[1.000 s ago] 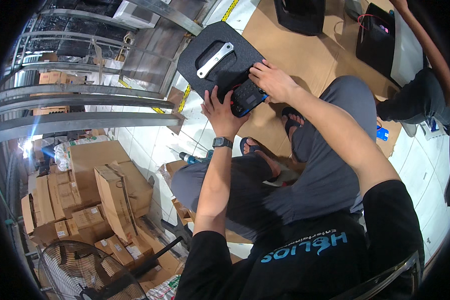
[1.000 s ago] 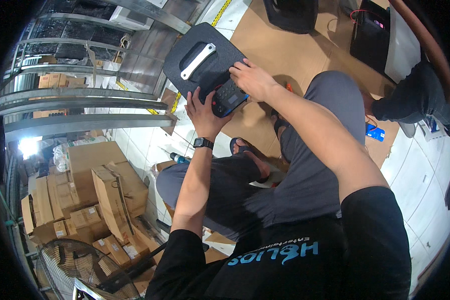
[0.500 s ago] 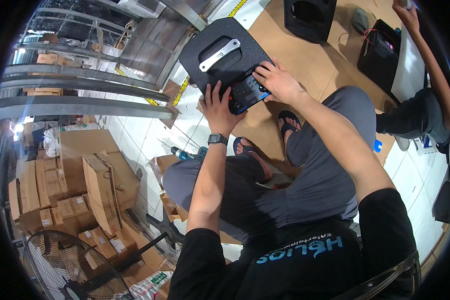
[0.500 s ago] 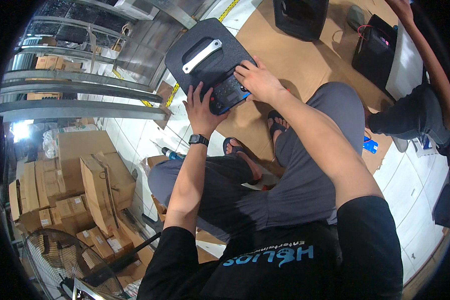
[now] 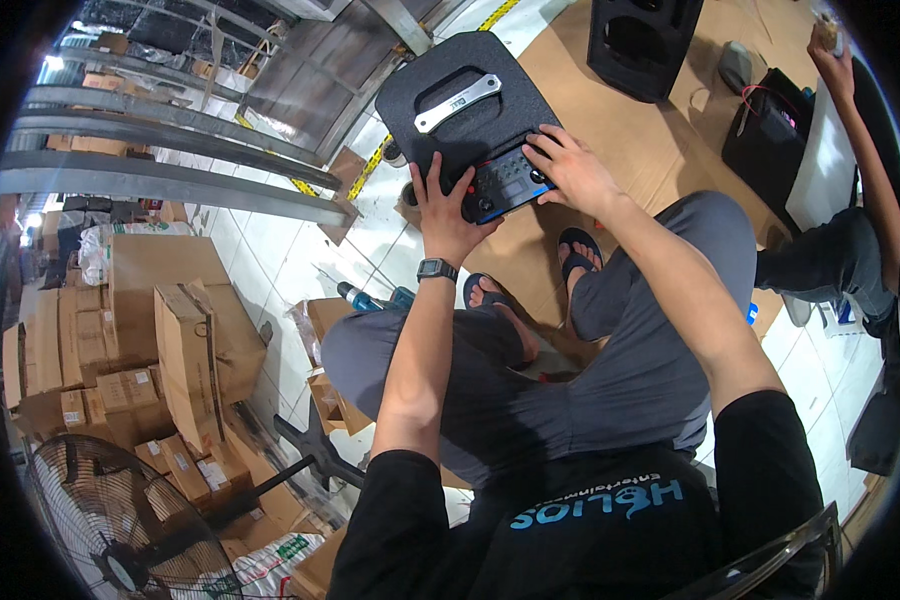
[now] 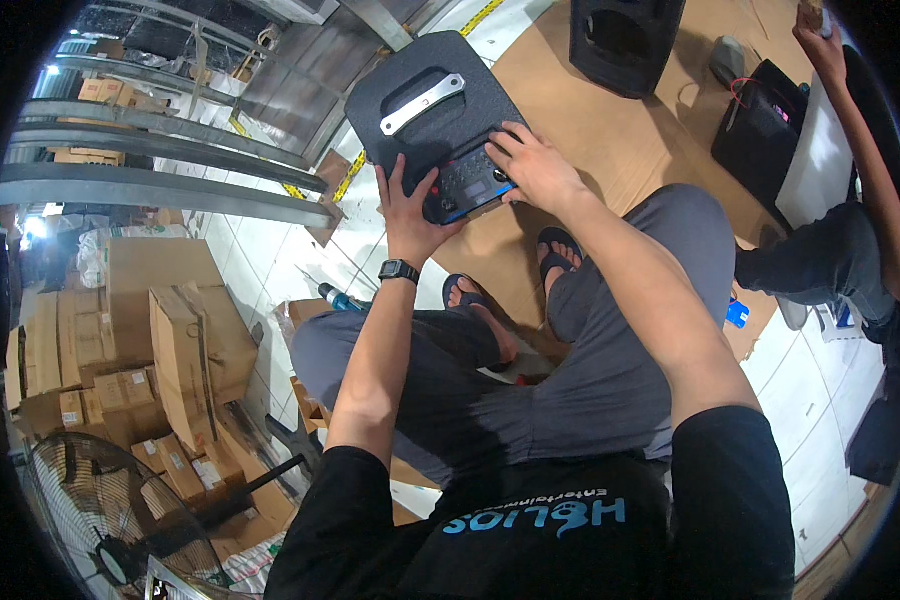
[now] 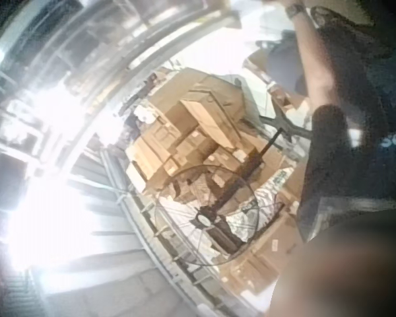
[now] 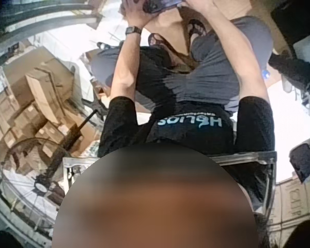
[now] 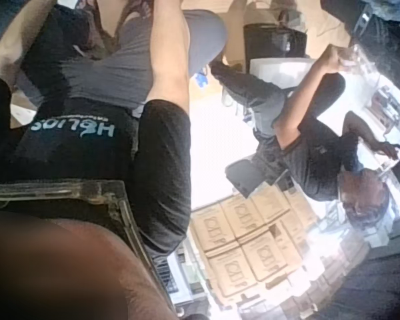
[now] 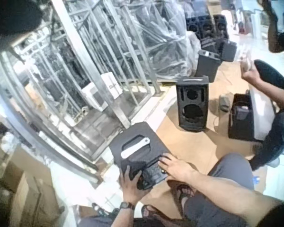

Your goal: The person sits on a stool and assembles a portable speaker by connecting internal wires, inserting a circuit board, and securing the casing with a power drill. The person uses a wire stripper and a cordless drill to complete the assembly.

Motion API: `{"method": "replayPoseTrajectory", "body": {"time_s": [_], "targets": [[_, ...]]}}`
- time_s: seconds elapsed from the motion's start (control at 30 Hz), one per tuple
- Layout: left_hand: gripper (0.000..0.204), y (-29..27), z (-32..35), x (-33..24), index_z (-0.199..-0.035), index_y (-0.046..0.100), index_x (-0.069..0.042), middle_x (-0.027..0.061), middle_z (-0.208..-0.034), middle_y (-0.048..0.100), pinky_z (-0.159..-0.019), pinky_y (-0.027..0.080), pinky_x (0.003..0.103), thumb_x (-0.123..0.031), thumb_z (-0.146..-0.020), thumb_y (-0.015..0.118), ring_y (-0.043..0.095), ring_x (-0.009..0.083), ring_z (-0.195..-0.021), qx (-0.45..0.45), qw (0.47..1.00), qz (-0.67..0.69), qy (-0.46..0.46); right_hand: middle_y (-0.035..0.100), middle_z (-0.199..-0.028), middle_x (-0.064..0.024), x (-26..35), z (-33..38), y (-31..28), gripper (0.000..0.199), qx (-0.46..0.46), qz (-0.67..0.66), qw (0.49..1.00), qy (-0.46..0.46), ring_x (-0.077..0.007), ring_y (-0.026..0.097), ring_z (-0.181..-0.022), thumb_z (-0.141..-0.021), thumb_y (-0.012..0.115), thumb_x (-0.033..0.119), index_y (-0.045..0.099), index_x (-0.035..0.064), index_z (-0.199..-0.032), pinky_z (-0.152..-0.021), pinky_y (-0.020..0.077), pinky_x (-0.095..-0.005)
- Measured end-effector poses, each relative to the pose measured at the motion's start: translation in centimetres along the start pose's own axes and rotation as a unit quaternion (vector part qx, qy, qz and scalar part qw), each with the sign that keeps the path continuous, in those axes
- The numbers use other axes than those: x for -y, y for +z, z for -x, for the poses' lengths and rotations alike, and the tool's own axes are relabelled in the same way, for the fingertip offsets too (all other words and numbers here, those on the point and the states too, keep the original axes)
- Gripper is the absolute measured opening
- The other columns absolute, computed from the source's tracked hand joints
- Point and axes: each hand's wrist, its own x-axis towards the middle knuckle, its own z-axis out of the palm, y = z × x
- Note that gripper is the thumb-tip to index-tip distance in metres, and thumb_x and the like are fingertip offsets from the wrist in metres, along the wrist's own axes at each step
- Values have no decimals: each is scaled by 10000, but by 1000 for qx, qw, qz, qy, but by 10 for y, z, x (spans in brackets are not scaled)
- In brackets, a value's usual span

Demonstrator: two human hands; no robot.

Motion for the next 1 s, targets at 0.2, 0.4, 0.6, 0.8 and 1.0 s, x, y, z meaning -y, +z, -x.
{"method": "replayPoseTrajectory", "body": {"time_s": [0.2,0.4,0.6,0.8,1.0], "targets": [[905,2,2,-1,-1331,699,-207,161,-1626,345,-1239,312,578,-301,-484,1002,134,500,-1555,9,1000,3,-20,489,-1509,-54,0,0,3,841,-21,1,1000,3,-275,402,-1453,-723,872,352,552,80,-1452,-1146,467,-396],[911,8,7,1,-1347,699,-223,161,-1628,374,-1237,304,590,-338,-497,1006,191,492,-1546,-8,1000,7,-16,463,-1512,-90,1,2,3,887,-20,-12,999,22,-296,413,-1440,-710,894,357,519,79,-1465,-1126,469,-419],[911,11,7,3,-1351,689,-210,164,-1640,371,-1243,283,579,-360,-506,992,200,497,-1545,-16,1000,18,-17,275,-1622,-236,-12,-5,6,1393,-70,-14,990,123,-478,409,-1410,-522,1004,423,220,128,-1635,-1160,431,-495],[867,10,7,0,-1343,673,-186,159,-1634,377,-1236,292,596,-377,-558,989,185,494,-1549,-14,1000,-4,-14,135,-1677,-296,-39,-16,12,1552,-14,-182,981,60,-507,504,-1357,-444,1044,329,104,217,-1672,-1109,496,-496],[987,9,4,-1,-1436,571,-156,176,-1632,363,-1250,277,581,-392,-570,981,187,490,-1546,-13,1000,-26,-2,111,-1658,-345,-53,-28,8,1575,28,-164,986,18,-525,559,-1287,-415,1048,294,105,236,-1675,-1100,505,-471]]}}
